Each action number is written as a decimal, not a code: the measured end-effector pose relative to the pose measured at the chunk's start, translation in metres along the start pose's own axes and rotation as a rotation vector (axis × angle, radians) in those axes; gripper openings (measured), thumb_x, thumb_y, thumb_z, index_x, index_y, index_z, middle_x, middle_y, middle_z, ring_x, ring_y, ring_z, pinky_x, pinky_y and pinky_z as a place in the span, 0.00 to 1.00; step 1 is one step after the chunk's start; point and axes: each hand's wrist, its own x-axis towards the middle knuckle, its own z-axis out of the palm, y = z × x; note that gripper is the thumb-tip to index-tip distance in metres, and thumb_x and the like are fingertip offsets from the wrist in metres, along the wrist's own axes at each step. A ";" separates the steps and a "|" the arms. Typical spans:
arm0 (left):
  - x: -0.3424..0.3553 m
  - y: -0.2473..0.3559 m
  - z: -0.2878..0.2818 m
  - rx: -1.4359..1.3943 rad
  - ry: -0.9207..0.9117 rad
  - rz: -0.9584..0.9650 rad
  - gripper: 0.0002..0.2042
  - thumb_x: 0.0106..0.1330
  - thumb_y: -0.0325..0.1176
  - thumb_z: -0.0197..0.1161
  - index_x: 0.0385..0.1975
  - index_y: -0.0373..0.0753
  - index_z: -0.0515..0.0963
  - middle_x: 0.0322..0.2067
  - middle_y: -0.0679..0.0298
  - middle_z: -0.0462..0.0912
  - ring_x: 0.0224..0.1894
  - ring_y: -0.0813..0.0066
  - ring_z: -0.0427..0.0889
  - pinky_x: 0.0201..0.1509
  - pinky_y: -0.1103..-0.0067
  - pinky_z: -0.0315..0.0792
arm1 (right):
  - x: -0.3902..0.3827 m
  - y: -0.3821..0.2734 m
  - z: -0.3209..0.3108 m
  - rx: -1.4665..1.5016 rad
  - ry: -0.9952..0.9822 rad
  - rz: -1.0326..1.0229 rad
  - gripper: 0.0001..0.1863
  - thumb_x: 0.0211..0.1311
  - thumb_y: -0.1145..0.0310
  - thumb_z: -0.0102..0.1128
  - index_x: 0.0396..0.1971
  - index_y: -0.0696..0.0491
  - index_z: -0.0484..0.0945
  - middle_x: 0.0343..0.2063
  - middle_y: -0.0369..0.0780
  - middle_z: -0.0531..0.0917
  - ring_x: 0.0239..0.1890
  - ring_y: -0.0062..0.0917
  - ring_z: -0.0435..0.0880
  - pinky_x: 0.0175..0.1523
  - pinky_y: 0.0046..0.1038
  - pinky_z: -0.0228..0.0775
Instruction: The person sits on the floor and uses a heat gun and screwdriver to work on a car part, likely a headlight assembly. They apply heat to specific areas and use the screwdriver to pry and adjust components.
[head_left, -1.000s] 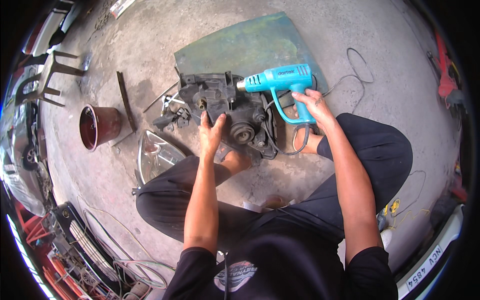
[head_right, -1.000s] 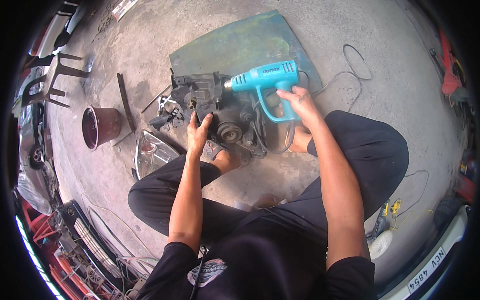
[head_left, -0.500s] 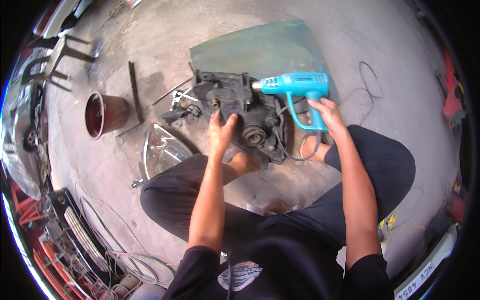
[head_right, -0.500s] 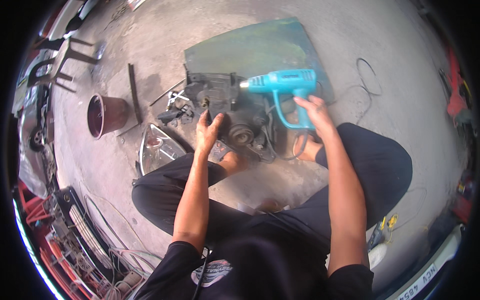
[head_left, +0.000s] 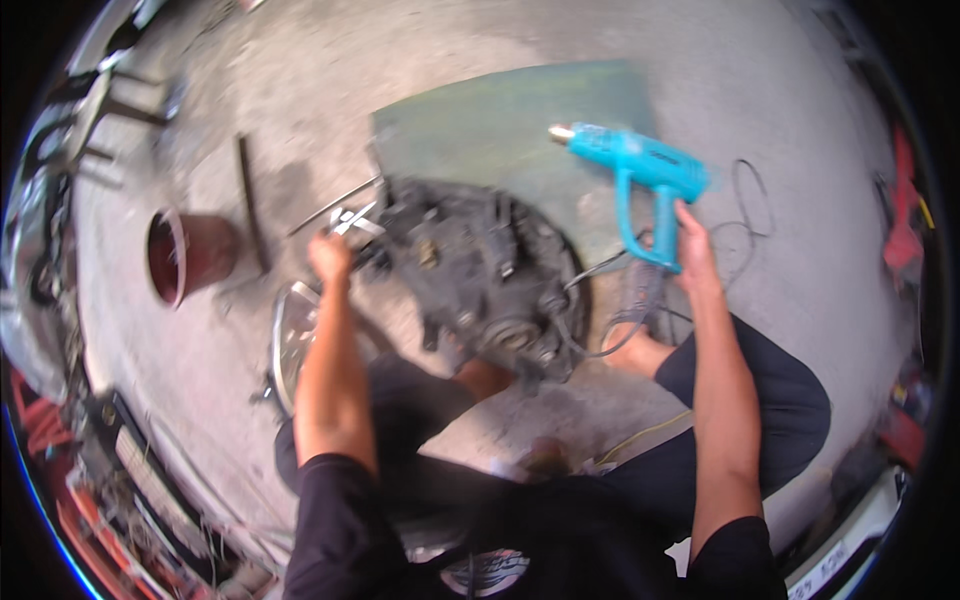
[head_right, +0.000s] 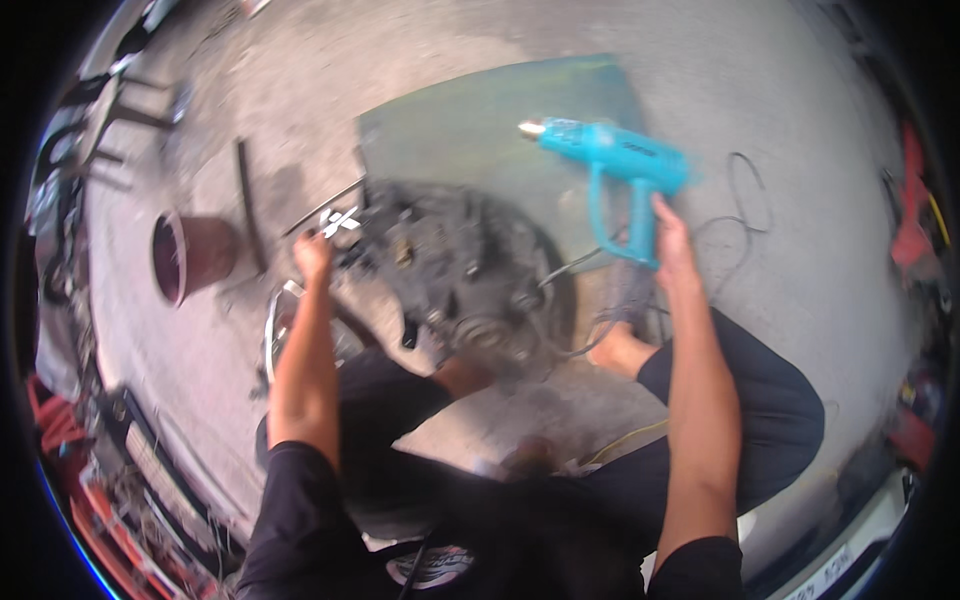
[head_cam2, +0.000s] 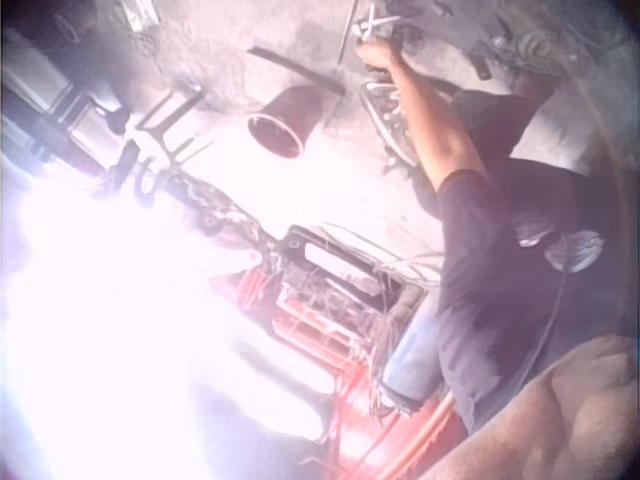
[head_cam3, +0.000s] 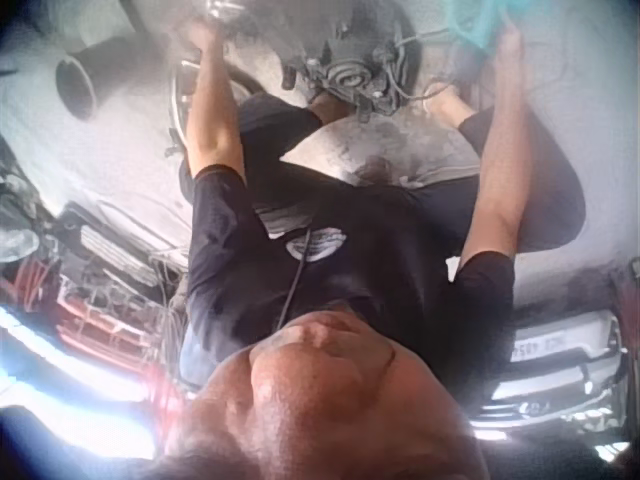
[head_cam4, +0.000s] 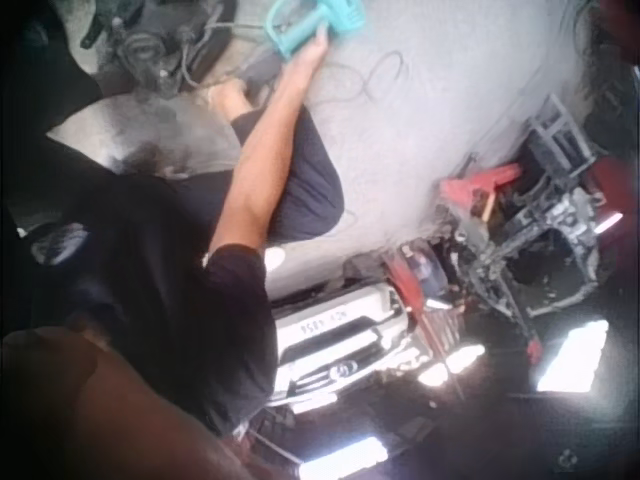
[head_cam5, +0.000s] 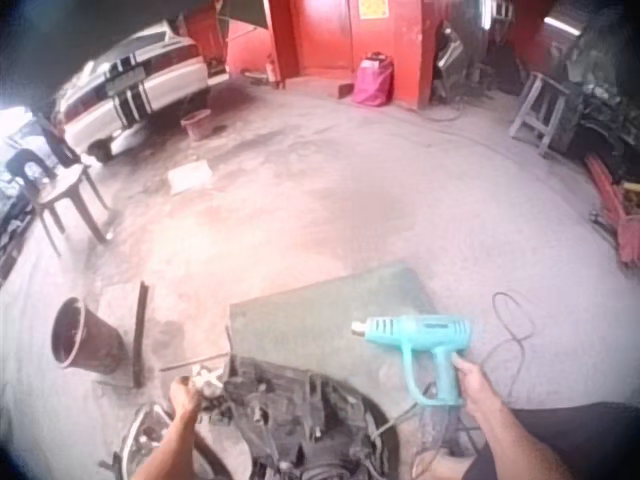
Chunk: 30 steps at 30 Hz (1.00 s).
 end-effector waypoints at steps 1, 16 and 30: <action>0.039 -0.048 -0.002 0.160 -0.010 0.087 0.23 0.67 0.35 0.65 0.60 0.32 0.79 0.49 0.45 0.88 0.48 0.50 0.88 0.57 0.64 0.79 | 0.015 0.000 0.007 0.029 -0.027 0.038 0.29 0.78 0.40 0.48 0.57 0.52 0.76 0.34 0.43 0.84 0.32 0.30 0.85 0.41 0.33 0.80; 0.119 -0.082 0.049 0.191 -0.217 0.198 0.19 0.71 0.43 0.65 0.53 0.35 0.80 0.48 0.44 0.86 0.52 0.44 0.84 0.56 0.61 0.75 | 0.079 0.018 0.022 0.113 0.024 -0.037 0.27 0.79 0.48 0.42 0.54 0.57 0.77 0.38 0.47 0.86 0.36 0.36 0.86 0.47 0.38 0.80; 0.137 -0.097 0.011 -0.093 -0.431 0.354 0.15 0.78 0.39 0.59 0.54 0.34 0.78 0.30 0.61 0.82 0.31 0.75 0.77 0.37 0.75 0.71 | 0.033 0.004 0.068 -0.428 0.144 -0.688 0.24 0.68 0.69 0.63 0.59 0.60 0.65 0.40 0.50 0.85 0.34 0.29 0.86 0.39 0.30 0.81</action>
